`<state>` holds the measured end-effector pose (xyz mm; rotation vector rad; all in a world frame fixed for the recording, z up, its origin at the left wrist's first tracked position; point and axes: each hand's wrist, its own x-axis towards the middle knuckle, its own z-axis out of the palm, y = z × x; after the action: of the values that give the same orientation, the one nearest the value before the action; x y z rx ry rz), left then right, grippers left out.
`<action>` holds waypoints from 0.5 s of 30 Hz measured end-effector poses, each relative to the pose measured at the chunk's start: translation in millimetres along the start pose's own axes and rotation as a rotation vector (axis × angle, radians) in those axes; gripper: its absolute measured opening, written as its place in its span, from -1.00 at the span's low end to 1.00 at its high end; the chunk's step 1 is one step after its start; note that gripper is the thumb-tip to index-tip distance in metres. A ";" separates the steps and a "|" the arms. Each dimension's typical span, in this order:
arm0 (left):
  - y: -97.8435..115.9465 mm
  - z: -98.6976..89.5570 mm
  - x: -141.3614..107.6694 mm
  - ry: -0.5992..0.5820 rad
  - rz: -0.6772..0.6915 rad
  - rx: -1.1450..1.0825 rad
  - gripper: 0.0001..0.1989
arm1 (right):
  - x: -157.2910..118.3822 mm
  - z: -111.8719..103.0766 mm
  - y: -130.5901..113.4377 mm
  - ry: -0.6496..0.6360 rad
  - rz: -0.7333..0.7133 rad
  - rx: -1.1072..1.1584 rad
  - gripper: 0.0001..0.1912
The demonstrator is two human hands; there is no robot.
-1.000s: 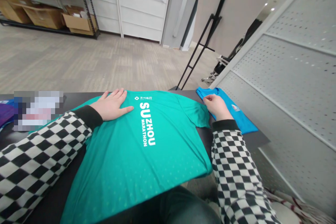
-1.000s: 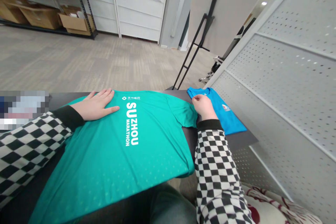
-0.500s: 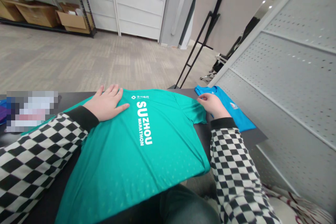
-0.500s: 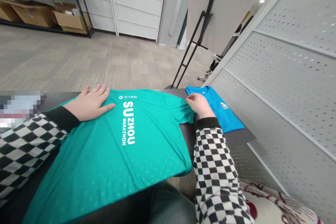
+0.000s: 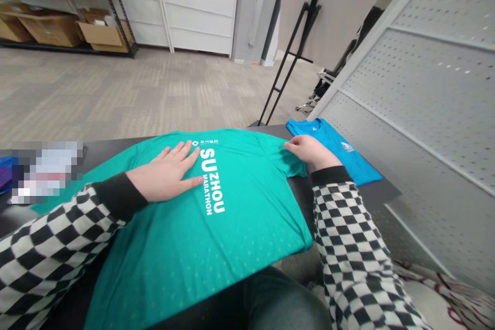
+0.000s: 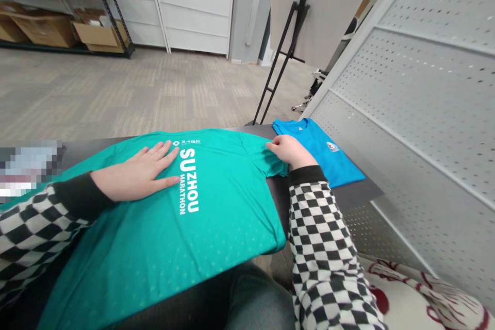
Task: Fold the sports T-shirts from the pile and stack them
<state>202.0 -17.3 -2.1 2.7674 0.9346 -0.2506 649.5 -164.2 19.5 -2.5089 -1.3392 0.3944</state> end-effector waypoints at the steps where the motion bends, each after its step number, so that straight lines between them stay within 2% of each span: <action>1: 4.6 -0.9 -3.2 0.016 0.007 -0.002 0.04 | 0.3 0.5 -3.1 0.065 -0.025 -0.028 -0.65; 3: 15.8 -0.7 -9.7 0.022 0.038 -0.021 0.02 | 1.9 3.6 -8.2 0.136 -0.064 -0.057 -0.63; 7: 34.0 3.3 -17.0 -0.060 0.056 -0.032 0.10 | 8.0 15.2 -6.8 0.046 -0.091 -0.095 -0.65; 10: 37.5 4.1 -17.6 -0.099 0.041 -0.008 0.18 | 12.1 20.1 -0.2 0.032 -0.070 -0.084 -0.63; 15: 39.2 2.6 -20.7 -0.091 0.047 0.003 0.18 | 13.6 18.6 1.2 0.060 -0.075 -0.070 -0.66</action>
<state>209.5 -60.4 5.6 2.7509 0.8472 -0.3676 650.9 -151.4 0.3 -2.4967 -1.4423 0.2590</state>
